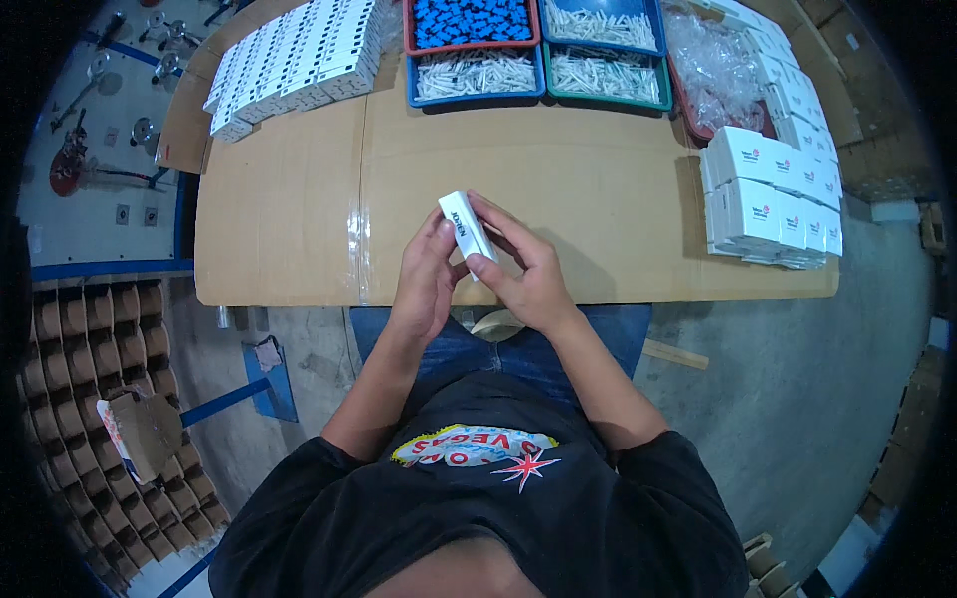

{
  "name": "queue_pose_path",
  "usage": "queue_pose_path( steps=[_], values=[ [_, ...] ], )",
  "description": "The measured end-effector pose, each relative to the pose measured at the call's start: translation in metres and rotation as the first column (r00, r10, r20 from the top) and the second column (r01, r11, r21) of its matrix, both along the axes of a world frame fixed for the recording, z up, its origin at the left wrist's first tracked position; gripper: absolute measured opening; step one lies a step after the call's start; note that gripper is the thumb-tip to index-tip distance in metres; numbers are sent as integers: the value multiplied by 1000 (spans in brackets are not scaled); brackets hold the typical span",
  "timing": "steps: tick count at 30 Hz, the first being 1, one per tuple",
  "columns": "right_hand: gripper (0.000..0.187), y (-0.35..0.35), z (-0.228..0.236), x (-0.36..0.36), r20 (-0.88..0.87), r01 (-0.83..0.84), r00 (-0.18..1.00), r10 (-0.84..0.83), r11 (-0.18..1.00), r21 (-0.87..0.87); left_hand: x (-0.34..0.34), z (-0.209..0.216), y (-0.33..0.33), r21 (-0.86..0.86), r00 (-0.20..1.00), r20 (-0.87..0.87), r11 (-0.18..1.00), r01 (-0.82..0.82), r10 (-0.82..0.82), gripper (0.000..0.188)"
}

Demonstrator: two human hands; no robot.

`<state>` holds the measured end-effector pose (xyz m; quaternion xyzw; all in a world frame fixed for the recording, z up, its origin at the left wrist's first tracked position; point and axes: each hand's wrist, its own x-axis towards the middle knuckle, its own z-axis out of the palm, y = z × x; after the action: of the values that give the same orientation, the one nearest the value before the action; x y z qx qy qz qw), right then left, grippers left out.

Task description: The person assembles a small electrical switch unit by hand. They open a white cardboard box, place a plastic bag containing white plastic parts into the box, add a blue plastic component, and then close the box. The process is performed at a table with trays of parts and stacks of boxes.

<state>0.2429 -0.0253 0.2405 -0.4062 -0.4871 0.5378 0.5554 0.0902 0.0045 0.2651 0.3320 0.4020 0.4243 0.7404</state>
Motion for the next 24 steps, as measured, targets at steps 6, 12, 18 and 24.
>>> queue_pose_path(
  steps=[6,12,18,24],
  values=[
    [64,4,2,2,153,-3,988,-21,988,153,0,-3,3,114,998,15,992,-58,57,79],
    [64,0,6,-6,83,32,996,-45,988,149,0,0,4,206,998,3,976,-63,64,86],
    [68,3,8,-1,311,-42,949,-47,961,275,0,3,1,232,996,37,968,-93,86,88],
    [54,-1,7,-6,302,-22,950,-82,946,324,-1,0,3,313,993,-43,946,-90,109,92]
  ],
)
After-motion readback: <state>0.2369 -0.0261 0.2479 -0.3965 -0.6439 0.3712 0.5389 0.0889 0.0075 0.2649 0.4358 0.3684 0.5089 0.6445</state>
